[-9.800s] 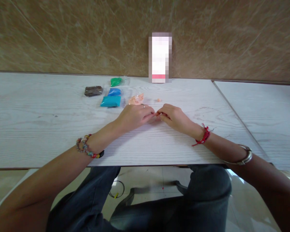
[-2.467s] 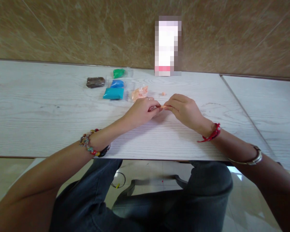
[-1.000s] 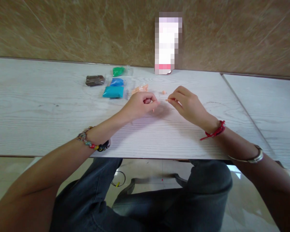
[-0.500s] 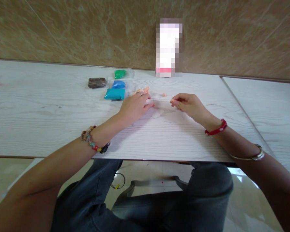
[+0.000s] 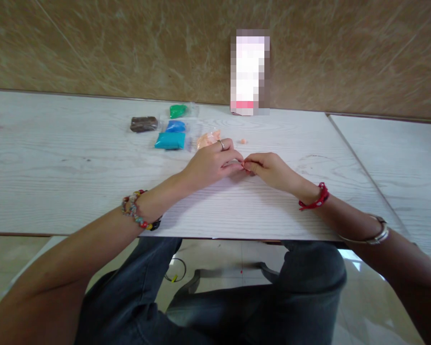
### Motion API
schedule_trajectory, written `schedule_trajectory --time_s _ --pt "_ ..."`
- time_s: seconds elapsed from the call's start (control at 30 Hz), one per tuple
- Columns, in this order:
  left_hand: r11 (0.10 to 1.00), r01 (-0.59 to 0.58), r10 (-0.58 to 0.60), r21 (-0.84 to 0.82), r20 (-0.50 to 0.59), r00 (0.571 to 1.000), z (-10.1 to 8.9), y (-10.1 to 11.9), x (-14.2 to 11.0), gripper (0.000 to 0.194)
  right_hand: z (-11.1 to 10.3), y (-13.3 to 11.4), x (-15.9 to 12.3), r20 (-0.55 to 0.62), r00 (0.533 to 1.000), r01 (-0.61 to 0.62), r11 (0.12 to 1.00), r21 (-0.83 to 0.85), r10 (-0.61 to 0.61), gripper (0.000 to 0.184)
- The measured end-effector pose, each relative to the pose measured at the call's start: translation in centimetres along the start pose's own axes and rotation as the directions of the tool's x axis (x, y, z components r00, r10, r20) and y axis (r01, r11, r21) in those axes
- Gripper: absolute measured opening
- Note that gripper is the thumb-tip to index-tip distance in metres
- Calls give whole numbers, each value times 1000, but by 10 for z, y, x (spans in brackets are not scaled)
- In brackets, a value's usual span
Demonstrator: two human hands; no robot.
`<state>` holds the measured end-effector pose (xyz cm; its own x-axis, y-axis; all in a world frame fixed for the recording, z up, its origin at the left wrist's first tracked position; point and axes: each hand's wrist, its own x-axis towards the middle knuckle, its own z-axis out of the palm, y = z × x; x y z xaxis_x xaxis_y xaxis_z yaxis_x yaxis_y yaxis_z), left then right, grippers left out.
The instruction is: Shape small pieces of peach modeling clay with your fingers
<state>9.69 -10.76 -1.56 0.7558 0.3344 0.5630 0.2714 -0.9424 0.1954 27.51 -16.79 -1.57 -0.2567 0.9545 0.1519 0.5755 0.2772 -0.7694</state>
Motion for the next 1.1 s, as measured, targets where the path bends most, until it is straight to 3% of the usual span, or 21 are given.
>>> schedule_trajectory --time_s 0.13,0.27,0.43,0.67,0.77,0.9,1.0,1.1 --pt "999 49 -49 2 35 998 -1 1 1 14 0 1 -1 31 1000 4 999 37 -5 23" --pt "998 59 -59 1 15 998 0 0 2 15 -1 4 -1 -35 998 -51 992 113 56 24" --pt "998 68 -68 -15 24 997 0 1 2 16 -1 2 -2 -84 996 -33 997 70 39 17" --pt "999 -6 5 31 20 1000 -2 0 0 22 0 1 -1 -62 995 -66 984 163 77 18" --pt "997 -12 13 83 -12 1000 -2 0 0 25 0 1 -2 -141 985 -71 983 172 96 23" --pt "997 19 -17 75 -28 999 -2 2 1 22 -1 -7 -5 -248 969 8 999 -41 -18 15" --pt "998 52 -51 38 -18 999 -1 3 2 19 -2 -12 -6 -225 967 68 970 -235 -122 10" --pt "997 78 -78 9 -13 997 0 1 2 20 0 -11 -5 -213 961 107 945 -308 -178 11"
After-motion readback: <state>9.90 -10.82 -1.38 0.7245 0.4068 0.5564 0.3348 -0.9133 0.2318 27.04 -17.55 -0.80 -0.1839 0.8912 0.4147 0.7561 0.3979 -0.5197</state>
